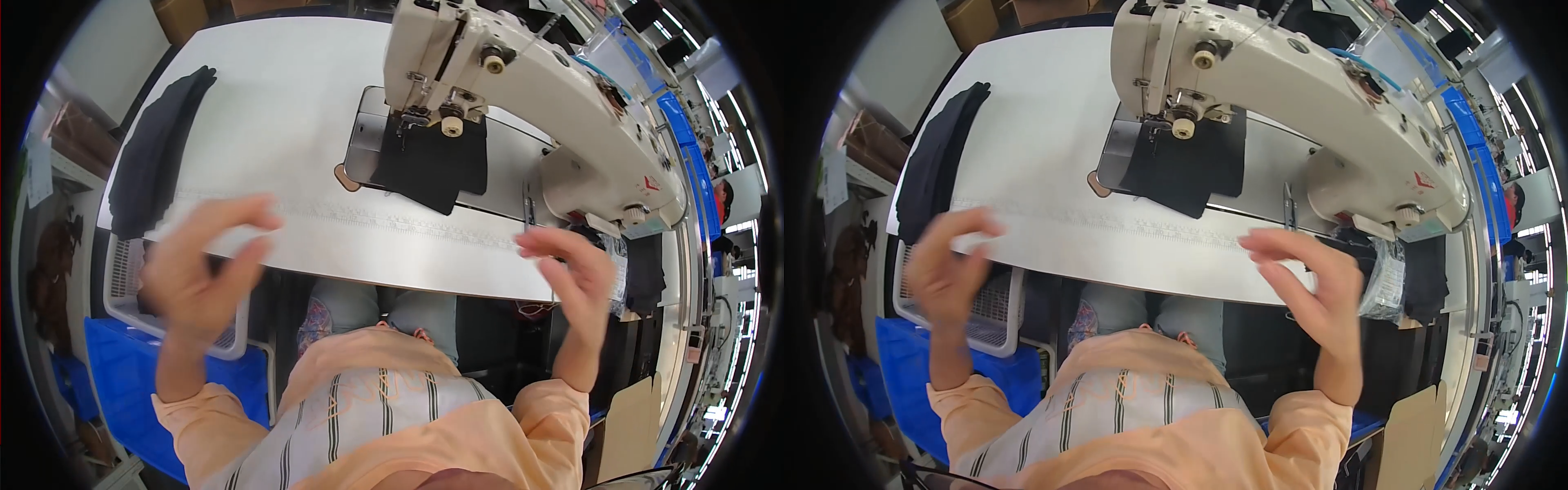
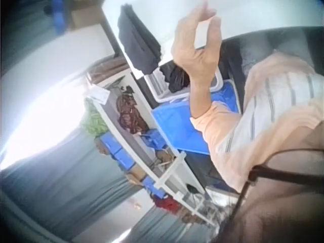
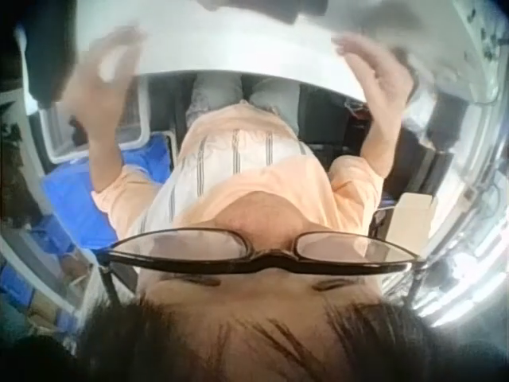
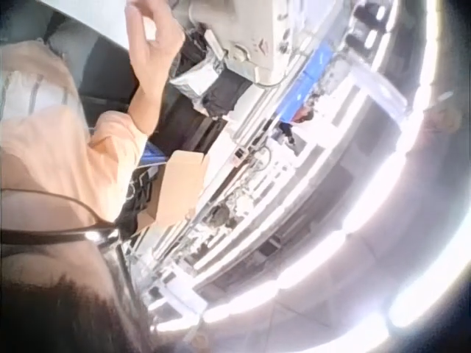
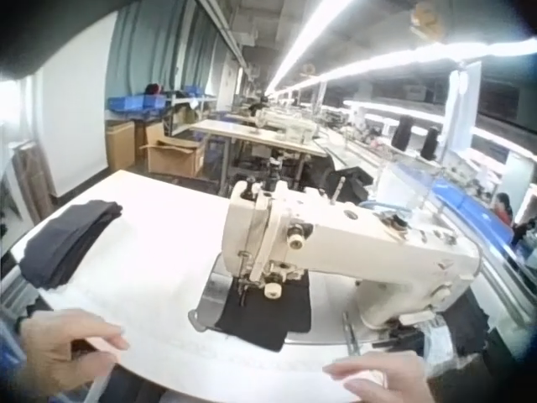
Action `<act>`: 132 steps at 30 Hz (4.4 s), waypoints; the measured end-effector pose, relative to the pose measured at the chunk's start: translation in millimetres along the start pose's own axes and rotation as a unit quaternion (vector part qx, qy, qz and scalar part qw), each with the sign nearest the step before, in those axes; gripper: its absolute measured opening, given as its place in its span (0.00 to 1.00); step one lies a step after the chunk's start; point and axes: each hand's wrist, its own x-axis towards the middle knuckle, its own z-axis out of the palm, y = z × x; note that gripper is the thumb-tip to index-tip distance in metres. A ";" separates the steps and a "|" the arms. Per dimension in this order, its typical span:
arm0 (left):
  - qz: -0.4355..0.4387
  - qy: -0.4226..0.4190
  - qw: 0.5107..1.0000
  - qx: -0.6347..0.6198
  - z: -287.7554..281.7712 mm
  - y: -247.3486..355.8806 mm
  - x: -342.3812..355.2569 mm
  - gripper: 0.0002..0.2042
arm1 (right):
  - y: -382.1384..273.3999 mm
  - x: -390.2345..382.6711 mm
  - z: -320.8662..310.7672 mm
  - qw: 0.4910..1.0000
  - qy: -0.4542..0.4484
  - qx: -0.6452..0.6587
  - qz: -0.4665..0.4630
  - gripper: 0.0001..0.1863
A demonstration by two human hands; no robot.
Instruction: Sewing a zipper into a piece of black fabric using a sewing machine.
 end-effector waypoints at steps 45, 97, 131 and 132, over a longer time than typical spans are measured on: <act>0.173 -0.177 0.946 0.207 151.2 -134.1 72.6 0.17 | 136.3 124.7 101.4 0.939 0.000 -0.277 -0.204 0.18; 0.120 -0.148 0.958 0.215 151.8 -132.4 74.8 0.24 | 130.8 125.5 96.7 0.915 -0.029 -0.317 -0.249 0.21; 0.133 -0.165 0.959 0.189 152.3 -133.4 77.3 0.29 | 131.3 126.6 95.8 0.912 -0.028 -0.332 -0.238 0.23; 0.131 -0.165 0.960 0.185 152.4 -133.9 77.4 0.29 | 131.2 126.9 95.9 0.912 -0.028 -0.333 -0.239 0.23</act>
